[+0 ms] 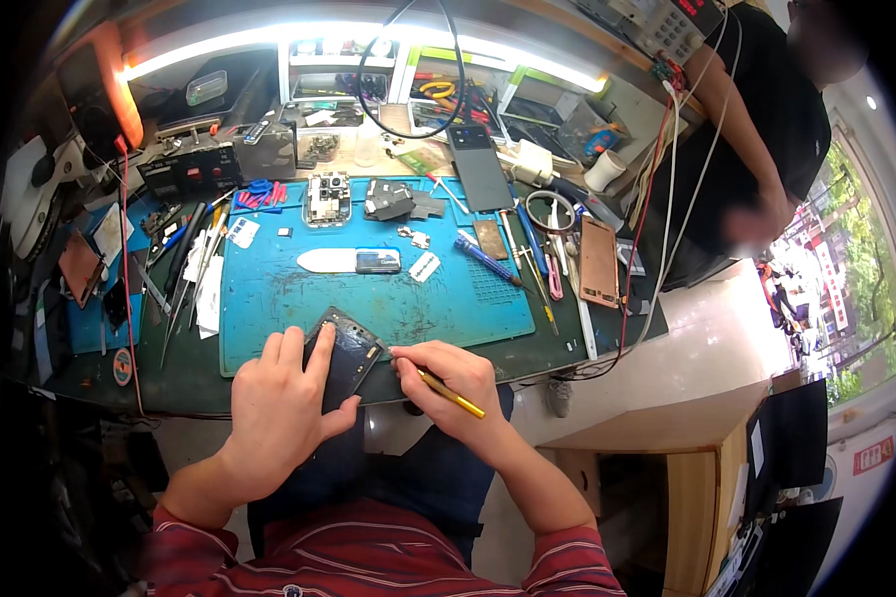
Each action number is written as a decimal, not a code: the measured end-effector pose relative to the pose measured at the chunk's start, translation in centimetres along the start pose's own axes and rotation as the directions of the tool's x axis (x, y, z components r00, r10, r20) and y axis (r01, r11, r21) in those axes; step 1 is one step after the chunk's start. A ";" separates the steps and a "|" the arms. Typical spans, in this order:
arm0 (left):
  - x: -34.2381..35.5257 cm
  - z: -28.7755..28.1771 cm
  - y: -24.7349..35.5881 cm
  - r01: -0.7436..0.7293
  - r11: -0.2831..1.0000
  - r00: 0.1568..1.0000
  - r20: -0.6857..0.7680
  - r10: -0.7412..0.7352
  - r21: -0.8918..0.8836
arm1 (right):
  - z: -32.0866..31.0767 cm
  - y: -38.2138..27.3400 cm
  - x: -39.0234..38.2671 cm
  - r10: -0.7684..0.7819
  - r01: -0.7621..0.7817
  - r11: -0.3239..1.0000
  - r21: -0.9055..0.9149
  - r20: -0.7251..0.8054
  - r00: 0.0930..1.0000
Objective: The person uses a small brush to clean the interior of a disassembled smartphone chassis on a workbench. They then use a cotton swab to wipe the inside surfaces before resuming brushing.
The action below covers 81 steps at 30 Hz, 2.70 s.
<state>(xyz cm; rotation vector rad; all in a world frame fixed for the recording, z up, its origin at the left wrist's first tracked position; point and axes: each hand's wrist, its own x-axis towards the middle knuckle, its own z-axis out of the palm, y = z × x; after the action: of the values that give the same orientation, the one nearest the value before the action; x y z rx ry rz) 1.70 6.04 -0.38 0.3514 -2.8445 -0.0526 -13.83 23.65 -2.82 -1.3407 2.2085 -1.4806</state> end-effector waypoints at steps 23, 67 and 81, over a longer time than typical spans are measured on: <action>0.3 -0.3 0.0 0.004 0.999 0.999 0.034 -0.003 -0.034 | 0.0 1.5 -0.7 -0.172 0.168 0.983 -0.069 -0.049 0.984; 0.1 0.2 -0.2 -0.020 1.000 1.000 0.004 0.020 -0.006 | 1.1 0.4 1.1 0.068 -0.067 0.994 0.081 -0.014 0.998; 0.1 0.0 -0.1 -0.002 1.000 1.000 0.014 0.003 -0.017 | 1.4 0.6 0.2 -0.269 0.248 0.940 -0.236 -0.064 0.961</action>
<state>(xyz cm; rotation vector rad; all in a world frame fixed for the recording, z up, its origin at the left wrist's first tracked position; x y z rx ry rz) 1.63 5.90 -0.31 0.3452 -2.8570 -0.0786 -13.48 22.69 -3.91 -1.7253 2.3976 -1.4338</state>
